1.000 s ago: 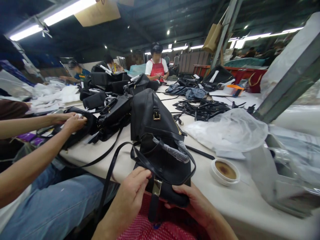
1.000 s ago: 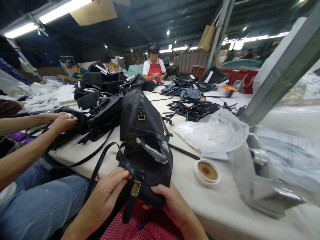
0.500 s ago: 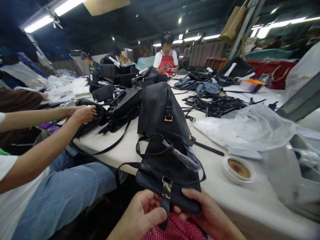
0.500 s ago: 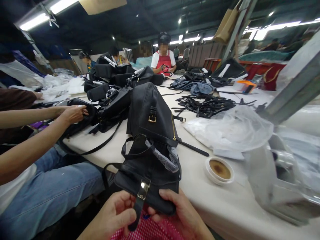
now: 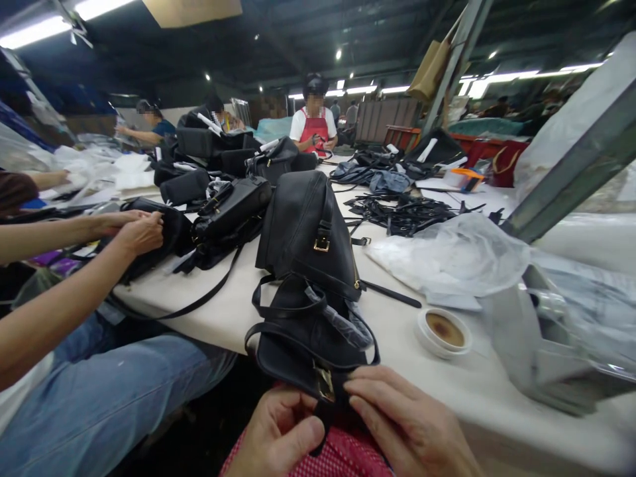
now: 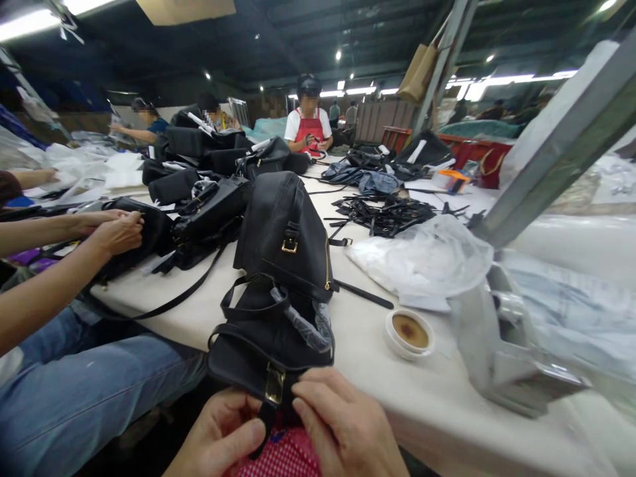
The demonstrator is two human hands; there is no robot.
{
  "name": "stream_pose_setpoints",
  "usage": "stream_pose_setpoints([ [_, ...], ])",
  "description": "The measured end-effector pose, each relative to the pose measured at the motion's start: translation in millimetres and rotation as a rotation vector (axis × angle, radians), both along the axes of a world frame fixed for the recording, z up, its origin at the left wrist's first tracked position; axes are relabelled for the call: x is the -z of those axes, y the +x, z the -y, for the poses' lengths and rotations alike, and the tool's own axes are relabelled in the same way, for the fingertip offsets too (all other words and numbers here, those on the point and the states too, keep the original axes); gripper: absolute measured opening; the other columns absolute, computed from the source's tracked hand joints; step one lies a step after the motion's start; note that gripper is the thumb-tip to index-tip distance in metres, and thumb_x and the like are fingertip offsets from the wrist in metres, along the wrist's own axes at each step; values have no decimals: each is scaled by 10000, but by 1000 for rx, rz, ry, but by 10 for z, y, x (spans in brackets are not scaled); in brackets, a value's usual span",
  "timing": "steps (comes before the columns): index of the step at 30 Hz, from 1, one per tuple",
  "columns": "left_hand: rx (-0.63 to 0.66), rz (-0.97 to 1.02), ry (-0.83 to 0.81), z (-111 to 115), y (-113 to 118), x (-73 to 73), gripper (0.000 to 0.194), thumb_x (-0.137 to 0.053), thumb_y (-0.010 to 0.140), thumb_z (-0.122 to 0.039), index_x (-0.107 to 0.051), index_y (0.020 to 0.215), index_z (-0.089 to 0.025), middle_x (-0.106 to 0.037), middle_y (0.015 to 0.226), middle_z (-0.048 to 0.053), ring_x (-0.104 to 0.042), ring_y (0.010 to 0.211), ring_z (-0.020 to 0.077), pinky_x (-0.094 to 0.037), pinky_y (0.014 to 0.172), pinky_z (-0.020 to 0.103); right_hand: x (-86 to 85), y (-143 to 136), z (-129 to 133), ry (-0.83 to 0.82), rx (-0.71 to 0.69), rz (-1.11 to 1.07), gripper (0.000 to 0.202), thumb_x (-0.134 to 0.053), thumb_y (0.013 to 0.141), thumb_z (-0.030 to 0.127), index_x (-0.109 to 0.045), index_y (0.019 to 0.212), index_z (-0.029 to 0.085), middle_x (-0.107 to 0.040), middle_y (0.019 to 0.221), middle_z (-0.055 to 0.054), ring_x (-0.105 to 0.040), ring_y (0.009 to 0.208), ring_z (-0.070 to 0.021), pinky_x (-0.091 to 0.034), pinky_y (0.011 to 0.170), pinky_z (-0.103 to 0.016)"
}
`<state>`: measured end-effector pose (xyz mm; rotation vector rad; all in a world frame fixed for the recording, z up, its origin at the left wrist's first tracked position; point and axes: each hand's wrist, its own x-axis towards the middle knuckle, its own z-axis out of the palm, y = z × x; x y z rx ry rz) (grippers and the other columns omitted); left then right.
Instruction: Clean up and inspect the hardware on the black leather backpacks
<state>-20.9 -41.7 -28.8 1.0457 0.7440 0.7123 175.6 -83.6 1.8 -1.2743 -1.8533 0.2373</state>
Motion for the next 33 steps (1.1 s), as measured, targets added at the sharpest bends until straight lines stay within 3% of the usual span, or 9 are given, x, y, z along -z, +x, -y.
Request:
stream_pose_setpoints([
  [5, 5, -2, 0, 23, 29, -35, 335, -753, 715, -477, -710, 795, -154, -579, 716, 8, -461, 663, 113, -379, 659, 239, 81, -143, -76, 123, -55, 80, 238, -435, 924, 123, -663, 980, 163, -750, 884, -88, -723, 764, -155, -588, 690, -185],
  [13, -7, -78, 33, 13, -7, 272, 401, -744, 687, -530, -655, 804, -157, -560, 689, 2, -459, 619, 112, -377, 595, 241, 316, -84, -9, 430, 52, 362, 217, -481, 896, 120, -650, 1032, 111, -775, 889, -140, -745, 747, -227, -587, 632, -263],
  [18, -25, -86, 17, 43, 0, 252, 441, -746, 659, -571, -644, 778, -160, -560, 664, -2, -453, 593, 105, -367, 571, 235, 210, -166, -54, 276, 18, 384, 299, -388, 935, 123, -621, 756, 179, -670, 654, -36, -586, 489, -140, -377, 428, -270],
  [21, -45, -82, -37, 64, -12, 162, 394, -753, 687, -524, -664, 821, -164, -537, 641, -22, -394, 537, 79, -325, 515, 212, 150, -176, -99, 211, -15, 374, 341, -376, 940, 122, -540, 652, 205, -556, 585, 9, -474, 462, -125, -275, 433, -290],
  [25, -82, -95, -110, 86, -31, 96, 360, -775, 685, -476, -680, 843, -166, -518, 615, -33, -393, 529, 79, -306, 495, 202, 193, -181, -170, 202, -19, 304, 349, -361, 936, 105, -509, 636, 206, -529, 586, 19, -435, 473, -114, -276, 455, -272],
  [33, -68, -52, -216, 69, -68, 227, 443, -795, 654, -499, -657, 889, -150, -578, 637, -19, -354, 445, 40, -219, 444, 201, 264, -243, -248, 151, 34, 211, 298, -392, 928, 106, -547, 688, 190, -584, 640, 1, -514, 515, -94, -350, 491, -209],
])
